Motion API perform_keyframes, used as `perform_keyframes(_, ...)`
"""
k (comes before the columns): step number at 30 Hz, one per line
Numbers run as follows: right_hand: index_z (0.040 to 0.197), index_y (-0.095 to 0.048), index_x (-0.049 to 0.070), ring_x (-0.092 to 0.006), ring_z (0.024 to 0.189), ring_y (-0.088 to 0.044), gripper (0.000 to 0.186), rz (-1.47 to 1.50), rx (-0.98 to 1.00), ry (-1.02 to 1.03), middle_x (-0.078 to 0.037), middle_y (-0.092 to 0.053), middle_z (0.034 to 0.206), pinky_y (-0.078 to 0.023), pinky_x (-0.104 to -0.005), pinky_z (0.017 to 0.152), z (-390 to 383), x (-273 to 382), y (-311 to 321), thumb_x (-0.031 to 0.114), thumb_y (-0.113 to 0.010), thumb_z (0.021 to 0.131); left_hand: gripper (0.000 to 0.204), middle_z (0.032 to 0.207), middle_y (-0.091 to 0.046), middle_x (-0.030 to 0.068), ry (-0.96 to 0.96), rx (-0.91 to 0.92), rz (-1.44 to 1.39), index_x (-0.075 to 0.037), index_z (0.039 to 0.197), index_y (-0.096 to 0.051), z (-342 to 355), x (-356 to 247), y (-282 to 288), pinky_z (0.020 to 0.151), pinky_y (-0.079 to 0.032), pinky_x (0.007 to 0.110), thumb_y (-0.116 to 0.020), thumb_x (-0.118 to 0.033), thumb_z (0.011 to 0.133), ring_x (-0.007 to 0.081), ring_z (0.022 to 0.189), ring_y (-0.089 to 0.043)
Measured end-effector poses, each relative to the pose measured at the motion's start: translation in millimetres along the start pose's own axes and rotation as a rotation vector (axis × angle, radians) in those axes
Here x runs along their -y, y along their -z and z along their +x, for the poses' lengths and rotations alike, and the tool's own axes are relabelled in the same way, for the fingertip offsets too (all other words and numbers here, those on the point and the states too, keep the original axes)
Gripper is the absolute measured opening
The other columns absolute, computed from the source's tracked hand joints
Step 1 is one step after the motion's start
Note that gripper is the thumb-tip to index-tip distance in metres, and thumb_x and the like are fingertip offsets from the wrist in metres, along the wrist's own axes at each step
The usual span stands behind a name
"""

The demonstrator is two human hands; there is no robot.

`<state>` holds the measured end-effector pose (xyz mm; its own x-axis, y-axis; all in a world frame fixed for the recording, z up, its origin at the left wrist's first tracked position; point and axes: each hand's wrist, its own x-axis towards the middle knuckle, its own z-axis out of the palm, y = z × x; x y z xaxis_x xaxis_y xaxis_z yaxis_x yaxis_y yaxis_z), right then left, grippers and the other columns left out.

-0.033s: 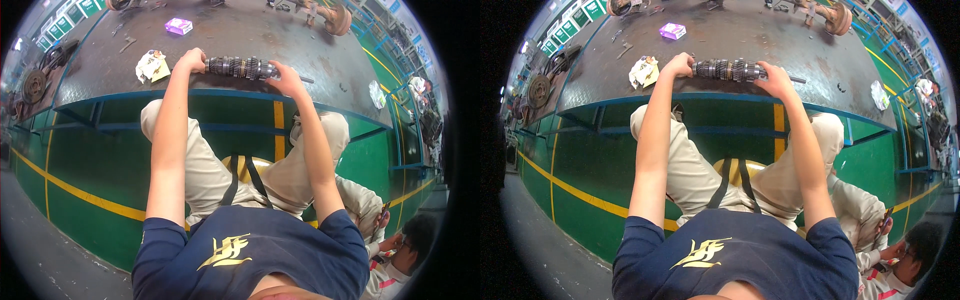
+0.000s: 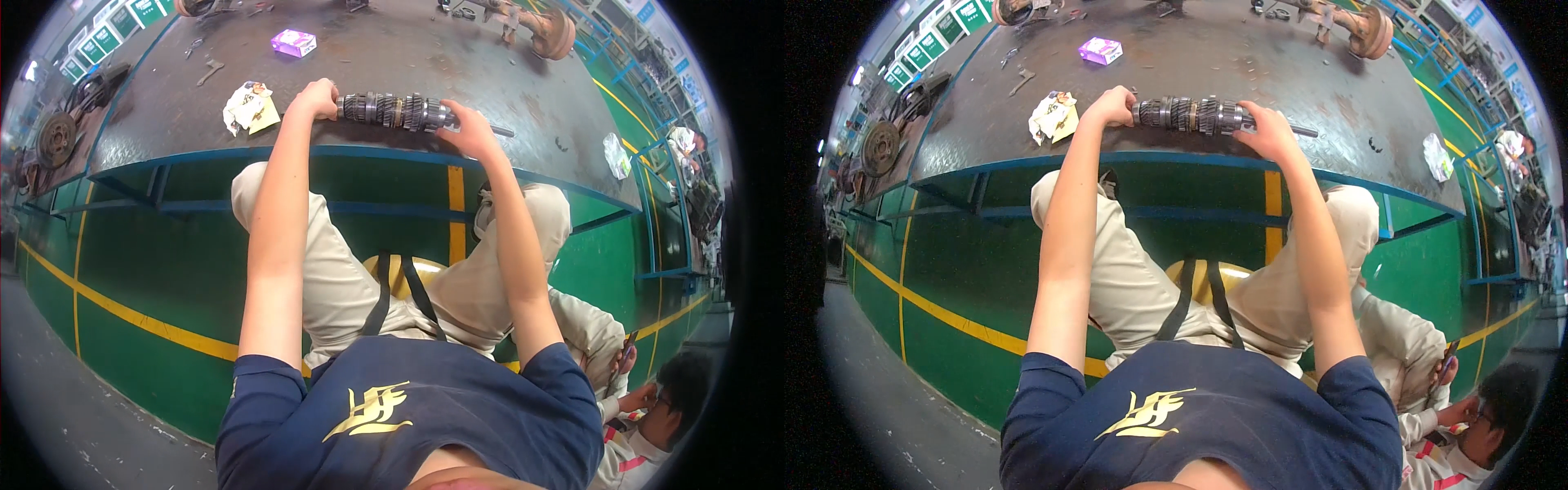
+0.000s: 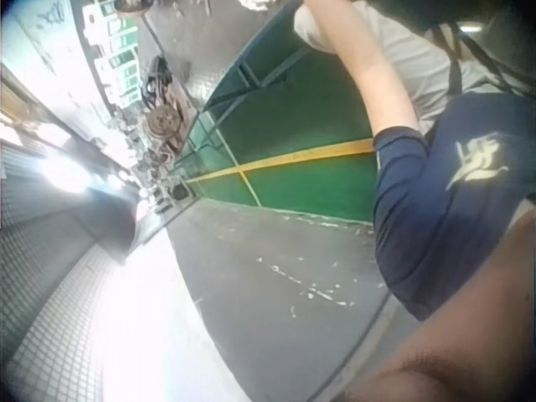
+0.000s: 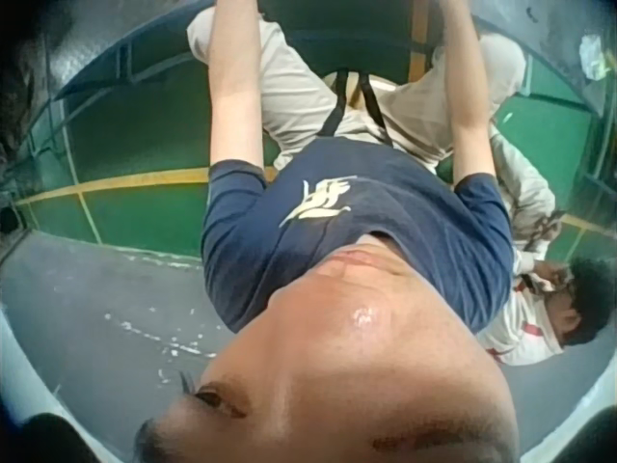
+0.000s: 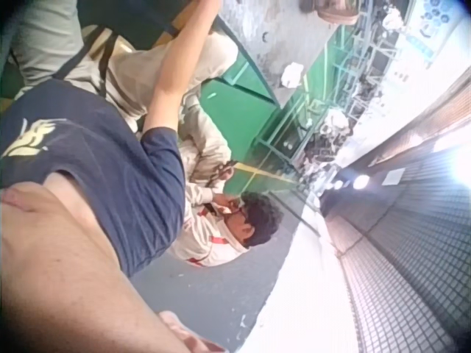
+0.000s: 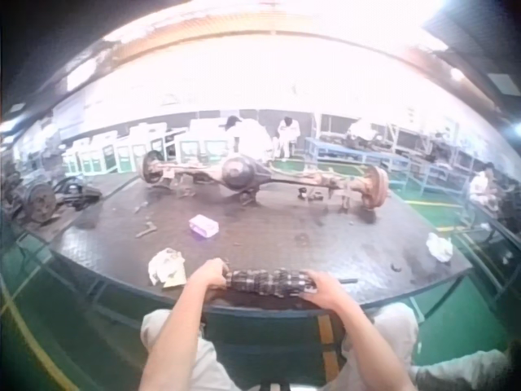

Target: The person holds and rotates a transmission main shaft assembly while using their fingers to feel the gears and splines.

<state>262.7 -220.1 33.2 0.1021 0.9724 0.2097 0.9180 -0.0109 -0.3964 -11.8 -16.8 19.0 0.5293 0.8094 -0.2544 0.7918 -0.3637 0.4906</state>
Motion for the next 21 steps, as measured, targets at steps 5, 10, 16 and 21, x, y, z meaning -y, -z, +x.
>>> perform_keyframes(5,0.131,-0.056,0.009,-0.0399,0.106,-0.061,0.06,0.002,0.01,0.007,-0.023,-0.066,0.11,-0.048,-0.0452,0.093,6,1,-5,0.025,-0.075,0.076,0.039,0.101,-0.072,0.0154,-0.033,-0.042,0.013,-0.004,0.097,-0.07,-1,6,-4,0.085,-0.054,0.04,-0.081,-0.006,0.06,0.03,0.098,-0.069)
perform_keyframes(10,0.133,-0.054,0.01,-0.0408,0.105,-0.06,0.063,-0.028,-0.015,0.055,-0.022,-0.066,0.11,-0.047,-0.046,0.092,9,-10,-10,0.025,-0.076,0.075,0.055,0.103,-0.069,0.0175,-0.063,-0.056,0.098,-0.001,0.105,-0.063,0,-2,-5,0.085,-0.053,0.039,-0.084,-0.005,0.055,0.0328,0.102,-0.066)
perform_keyframes(16,0.131,-0.055,0.01,-0.041,0.106,-0.06,0.06,-0.024,0.014,0.032,-0.022,-0.066,0.111,-0.047,-0.0458,0.093,7,-6,-7,0.014,-0.075,0.076,0.05,0.101,-0.069,0.0188,-0.096,-0.081,0.1,0.0,0.1,-0.062,-4,-3,-3,0.084,-0.053,0.039,-0.083,-0.004,0.055,0.034,0.1,-0.066)
perform_keyframes(21,0.131,-0.055,0.009,-0.0416,0.106,-0.059,0.059,0.006,-0.011,0.08,-0.022,-0.066,0.109,-0.047,-0.0463,0.093,5,-8,-6,0.009,-0.074,0.075,0.039,0.098,-0.069,0.0203,-0.143,-0.118,0.119,0.002,0.096,-0.063,-7,-4,-6,0.081,-0.053,0.041,-0.078,-0.005,0.061,0.034,0.097,-0.067)
